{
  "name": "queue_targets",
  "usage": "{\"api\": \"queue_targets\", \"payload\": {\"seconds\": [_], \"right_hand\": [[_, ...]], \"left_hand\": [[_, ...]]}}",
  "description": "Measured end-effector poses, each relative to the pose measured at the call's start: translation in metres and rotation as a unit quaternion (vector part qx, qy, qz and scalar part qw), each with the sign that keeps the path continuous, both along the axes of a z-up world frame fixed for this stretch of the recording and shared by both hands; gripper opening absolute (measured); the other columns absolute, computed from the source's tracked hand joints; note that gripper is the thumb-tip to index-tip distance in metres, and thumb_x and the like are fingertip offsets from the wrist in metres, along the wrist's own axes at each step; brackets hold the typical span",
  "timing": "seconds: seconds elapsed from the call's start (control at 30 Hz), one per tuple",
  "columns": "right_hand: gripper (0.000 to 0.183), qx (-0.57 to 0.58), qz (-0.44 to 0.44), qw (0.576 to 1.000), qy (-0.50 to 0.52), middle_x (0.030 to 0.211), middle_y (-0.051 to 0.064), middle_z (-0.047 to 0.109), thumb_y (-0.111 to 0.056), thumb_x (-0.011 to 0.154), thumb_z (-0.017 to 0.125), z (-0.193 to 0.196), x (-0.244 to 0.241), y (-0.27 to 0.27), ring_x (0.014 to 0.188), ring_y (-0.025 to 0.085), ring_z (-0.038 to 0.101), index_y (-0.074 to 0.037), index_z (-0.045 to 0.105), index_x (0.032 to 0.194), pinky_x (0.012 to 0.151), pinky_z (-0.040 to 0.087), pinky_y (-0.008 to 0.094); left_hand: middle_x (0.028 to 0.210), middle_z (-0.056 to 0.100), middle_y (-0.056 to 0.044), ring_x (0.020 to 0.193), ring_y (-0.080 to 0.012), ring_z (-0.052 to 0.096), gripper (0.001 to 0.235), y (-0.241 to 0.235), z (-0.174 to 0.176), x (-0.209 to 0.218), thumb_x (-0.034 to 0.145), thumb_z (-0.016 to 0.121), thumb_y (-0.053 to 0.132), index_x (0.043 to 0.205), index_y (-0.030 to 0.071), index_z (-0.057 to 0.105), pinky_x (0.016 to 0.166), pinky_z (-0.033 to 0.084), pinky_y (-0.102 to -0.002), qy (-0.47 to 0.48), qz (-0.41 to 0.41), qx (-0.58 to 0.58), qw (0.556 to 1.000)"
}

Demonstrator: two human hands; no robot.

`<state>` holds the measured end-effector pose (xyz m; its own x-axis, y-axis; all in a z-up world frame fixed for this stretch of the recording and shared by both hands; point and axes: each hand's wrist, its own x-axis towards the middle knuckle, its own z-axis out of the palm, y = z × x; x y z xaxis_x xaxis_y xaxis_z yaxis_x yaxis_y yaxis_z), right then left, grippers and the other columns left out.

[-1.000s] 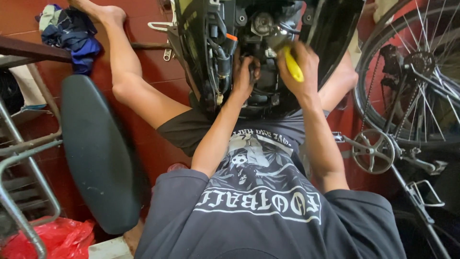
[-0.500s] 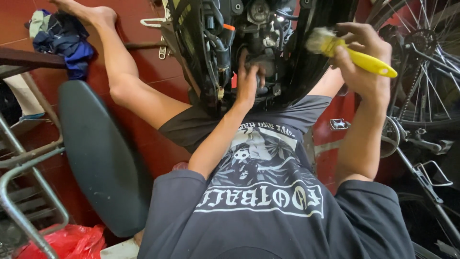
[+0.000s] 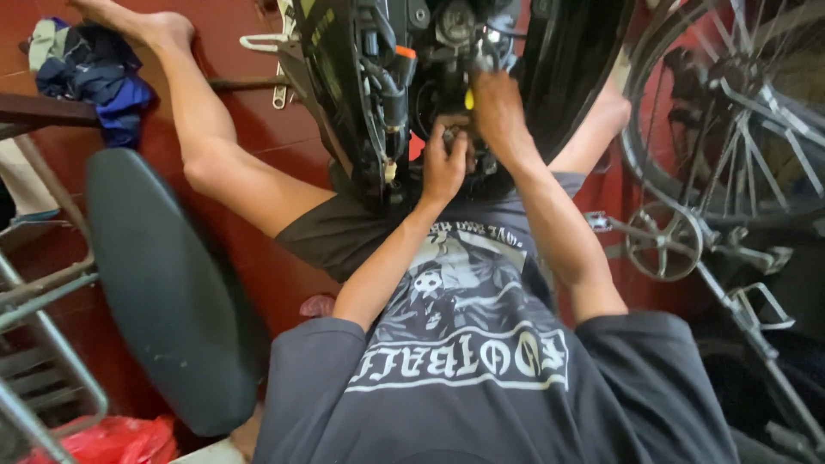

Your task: The person sits on the floor and uses a yellow screwdriver to work on the exposed engine of a scooter. They manipulate various internal components, including wires and mechanical parts, while maintaining a steady overhead view of the workspace.

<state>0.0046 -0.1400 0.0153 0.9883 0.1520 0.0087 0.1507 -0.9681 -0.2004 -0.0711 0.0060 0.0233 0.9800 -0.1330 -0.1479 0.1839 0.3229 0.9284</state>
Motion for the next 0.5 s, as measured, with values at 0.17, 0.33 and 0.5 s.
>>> {"api": "queue_targets", "payload": {"seconds": [0.17,0.33,0.5], "right_hand": [[0.028,-0.132,-0.050,0.985,0.101,0.084,0.020,0.066,-0.032,0.090,0.073,0.041,0.012,-0.040,0.071,0.044,0.067,-0.007,0.071,0.101,0.063,0.054,0.048],[0.023,-0.251,-0.034,0.967,-0.026,0.074,0.004,0.067,-0.010,0.072,0.078,-0.020,0.049,-0.035,0.064,0.024,0.071,-0.017,0.064,0.089,0.054,0.056,0.035],[0.078,-0.072,-0.206,0.909,0.356,0.140,0.026,0.045,0.012,0.074,0.082,0.147,0.043,0.055,0.126,0.050,0.054,-0.004,0.050,0.143,0.092,0.055,0.059]], "left_hand": [[0.067,0.064,-0.007,0.049,-0.0207,0.059,0.016,0.003,-0.015,0.011,0.094,0.050,0.014,0.108,0.008,0.056,0.045,0.043,-0.035,0.013,-0.022,0.079,0.997],[0.073,0.066,-0.012,0.063,-0.0414,0.063,0.018,0.018,0.005,0.020,0.084,0.054,0.006,0.101,0.010,0.051,0.052,0.043,-0.049,-0.260,-0.103,0.281,0.918],[0.074,0.068,-0.014,0.058,-0.0487,0.062,0.035,0.008,-0.019,0.019,0.088,0.059,0.018,0.121,0.009,0.053,0.045,0.045,-0.060,-0.311,-0.151,0.433,0.833]]}}
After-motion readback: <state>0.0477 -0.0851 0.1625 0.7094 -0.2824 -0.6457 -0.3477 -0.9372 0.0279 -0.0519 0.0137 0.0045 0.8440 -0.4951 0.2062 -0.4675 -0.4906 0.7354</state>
